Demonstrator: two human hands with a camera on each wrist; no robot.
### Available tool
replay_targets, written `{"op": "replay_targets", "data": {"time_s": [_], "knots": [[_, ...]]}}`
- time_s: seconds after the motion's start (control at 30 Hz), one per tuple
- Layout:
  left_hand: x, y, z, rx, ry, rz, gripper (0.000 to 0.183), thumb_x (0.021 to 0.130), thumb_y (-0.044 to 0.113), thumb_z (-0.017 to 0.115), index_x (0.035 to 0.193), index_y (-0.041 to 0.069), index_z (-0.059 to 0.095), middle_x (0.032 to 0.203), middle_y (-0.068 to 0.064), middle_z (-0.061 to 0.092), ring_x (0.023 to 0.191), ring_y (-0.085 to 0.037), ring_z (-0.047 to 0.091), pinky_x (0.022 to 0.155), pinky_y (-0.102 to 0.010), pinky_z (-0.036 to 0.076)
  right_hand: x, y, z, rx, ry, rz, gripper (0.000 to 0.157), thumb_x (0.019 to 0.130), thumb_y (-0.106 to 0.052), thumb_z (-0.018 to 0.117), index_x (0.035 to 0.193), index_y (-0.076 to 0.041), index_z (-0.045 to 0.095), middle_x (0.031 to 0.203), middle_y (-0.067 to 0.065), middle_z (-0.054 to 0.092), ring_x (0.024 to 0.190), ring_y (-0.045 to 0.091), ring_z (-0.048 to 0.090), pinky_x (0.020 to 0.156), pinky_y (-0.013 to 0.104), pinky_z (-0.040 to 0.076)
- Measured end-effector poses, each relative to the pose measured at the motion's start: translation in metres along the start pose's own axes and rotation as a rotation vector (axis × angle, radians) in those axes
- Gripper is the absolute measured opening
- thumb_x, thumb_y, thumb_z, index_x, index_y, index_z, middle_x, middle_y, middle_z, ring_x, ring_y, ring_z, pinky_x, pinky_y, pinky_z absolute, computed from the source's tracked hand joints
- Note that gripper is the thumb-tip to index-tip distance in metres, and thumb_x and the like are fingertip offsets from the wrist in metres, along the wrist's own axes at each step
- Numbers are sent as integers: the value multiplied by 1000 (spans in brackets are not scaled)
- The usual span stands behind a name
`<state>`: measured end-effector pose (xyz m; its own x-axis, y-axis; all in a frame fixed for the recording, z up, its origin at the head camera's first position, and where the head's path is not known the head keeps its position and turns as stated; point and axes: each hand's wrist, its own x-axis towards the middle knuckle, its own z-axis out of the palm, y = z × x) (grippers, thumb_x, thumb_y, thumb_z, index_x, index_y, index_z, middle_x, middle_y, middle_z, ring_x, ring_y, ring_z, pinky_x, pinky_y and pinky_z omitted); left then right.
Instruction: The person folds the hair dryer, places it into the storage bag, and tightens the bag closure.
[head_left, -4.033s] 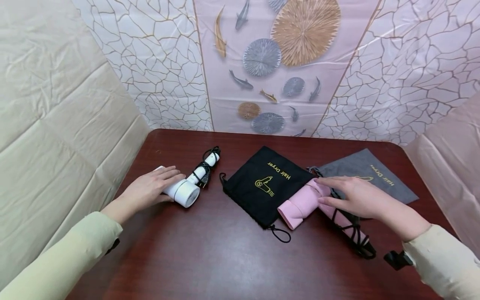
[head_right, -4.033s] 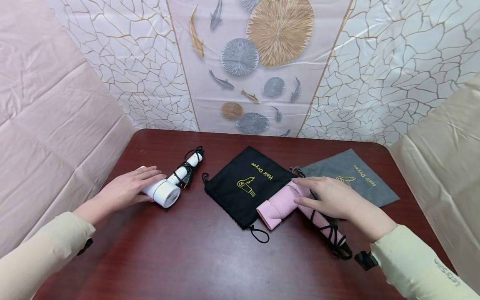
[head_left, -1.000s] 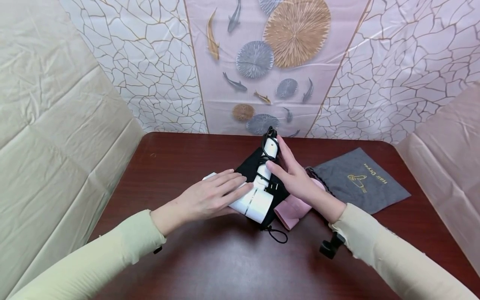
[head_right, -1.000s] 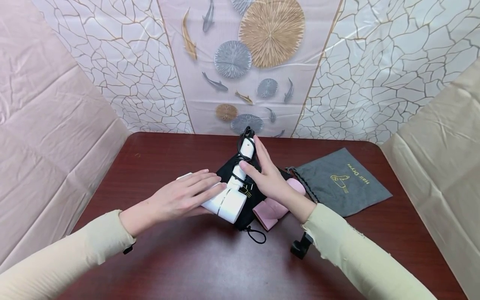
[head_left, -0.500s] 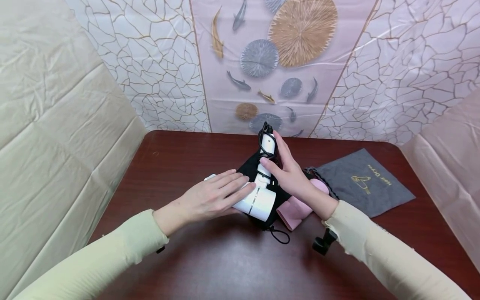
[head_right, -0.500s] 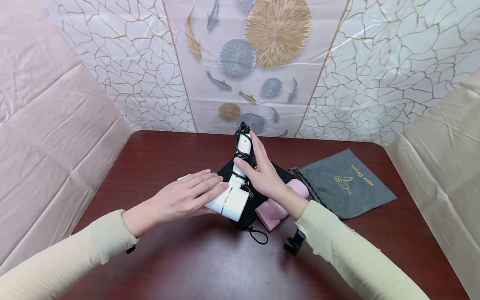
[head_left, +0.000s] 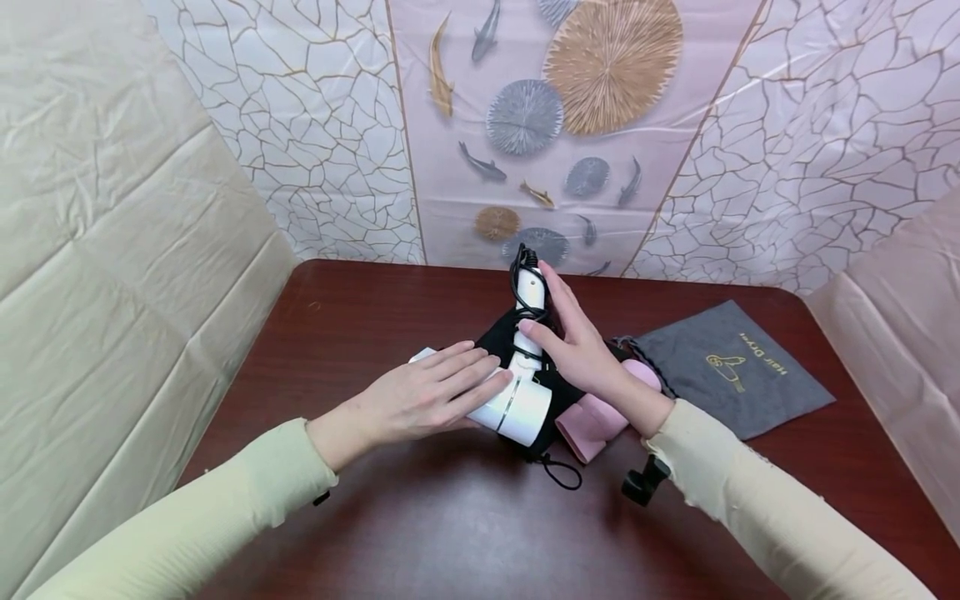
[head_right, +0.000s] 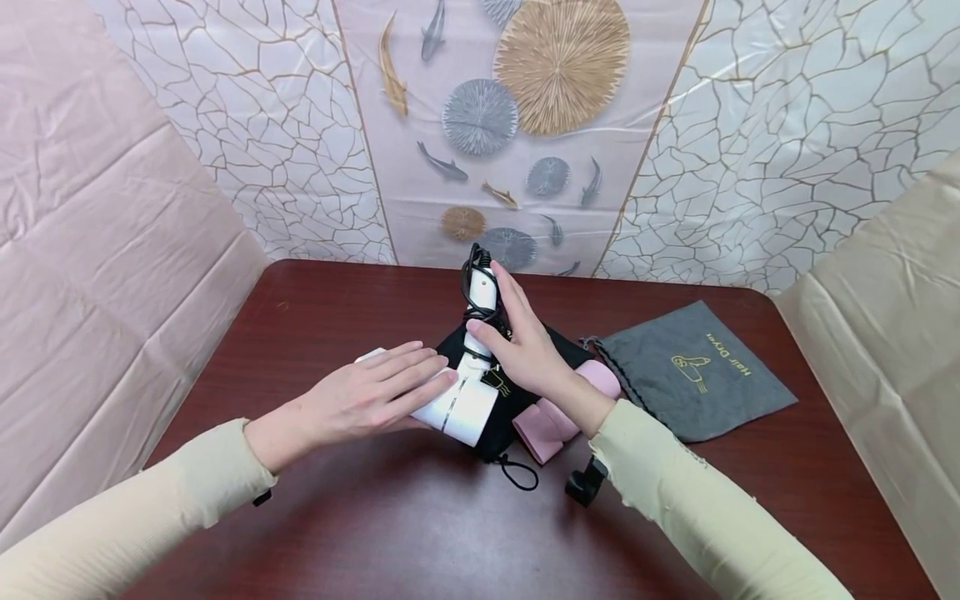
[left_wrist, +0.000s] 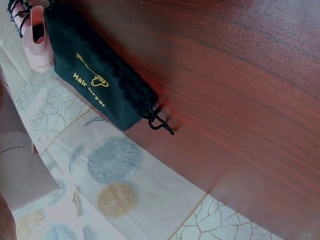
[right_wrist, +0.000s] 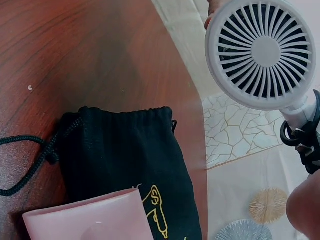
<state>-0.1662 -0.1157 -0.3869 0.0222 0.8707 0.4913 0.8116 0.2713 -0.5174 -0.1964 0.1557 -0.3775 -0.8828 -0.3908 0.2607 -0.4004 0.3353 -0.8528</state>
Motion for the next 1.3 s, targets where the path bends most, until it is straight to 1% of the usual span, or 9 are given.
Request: {"op": "replay_targets", "data": {"time_s": [0.13, 0.23, 0.33, 0.47, 0.6, 0.77, 0.9, 1.13, 1.3], "knots": [[1, -2, 0, 13, -5, 59, 41, 111, 22, 53, 146, 1, 60, 139, -17, 67, 130, -31, 65, 119, -45, 45, 0, -7, 1, -100, -66, -59, 72, 110, -17, 56, 173, -20, 19, 178, 5, 21, 161, 25, 25, 127, 58, 25], [1, -4, -3, 31, 5, 64, 39, 114, 17, 45, 146, 3, 60, 141, -16, 66, 131, -30, 64, 120, -45, 44, 1, -12, -1, -123, -116, -70, 70, 112, -24, 53, 173, -28, 18, 178, -2, 19, 163, 21, 20, 128, 59, 24], [1, -6, -4, 28, 3, 59, 39, 114, 17, 46, 148, 4, 59, 143, -15, 65, 133, -29, 63, 121, -44, 43, 2, -13, -4, -123, -147, -52, 68, 114, -27, 48, 173, -29, 15, 179, -5, 15, 164, 20, 17, 129, 60, 22], [3, -7, -4, 14, -22, 81, 43, 110, 22, 56, 150, 3, 57, 146, -15, 63, 135, -28, 61, 123, -44, 40, 0, -12, -7, -130, -171, -22, 64, 116, -29, 43, 173, -26, 15, 179, -3, 15, 164, 21, 17, 129, 59, 22], [5, -9, -6, 3, -44, 97, 50, 106, 24, 64, 152, 4, 55, 148, -14, 61, 138, -27, 60, 124, -45, 38, 0, -10, -6, -128, -161, -22, 60, 117, -28, 39, 173, -23, 19, 178, -1, 20, 163, 21, 19, 129, 57, 23], [5, -14, -5, 38, -59, 148, 44, 110, 13, 51, 153, 7, 54, 152, -12, 59, 141, -25, 57, 124, -43, 39, -2, -10, -3, -131, -210, -82, 53, 117, -24, 37, 170, -19, 33, 174, 1, 33, 159, 22, 31, 128, 53, 27], [4, -15, -4, 77, -65, 183, 45, 112, 3, 41, 155, 9, 53, 153, -11, 59, 142, -24, 57, 122, -41, 41, -5, -8, -2, -131, -266, -86, 51, 118, -28, 35, 168, -20, 36, 172, -1, 37, 157, 21, 36, 127, 53, 30], [1, -17, -5, 40, -92, 149, 46, 112, 3, 39, 155, 10, 53, 154, -10, 58, 143, -24, 56, 123, -42, 40, -1, -8, -3, -126, -293, -70, 53, 118, -32, 34, 170, -21, 30, 175, -4, 29, 160, 18, 28, 129, 51, 25], [-5, -20, -6, 6, -97, 119, 43, 112, 8, 41, 153, 9, 55, 152, -11, 60, 143, -26, 56, 123, -44, 40, 1, -9, -6, -167, -286, -54, 55, 118, -33, 33, 171, -20, 26, 176, -5, 25, 163, 20, 23, 131, 50, 21]]}}
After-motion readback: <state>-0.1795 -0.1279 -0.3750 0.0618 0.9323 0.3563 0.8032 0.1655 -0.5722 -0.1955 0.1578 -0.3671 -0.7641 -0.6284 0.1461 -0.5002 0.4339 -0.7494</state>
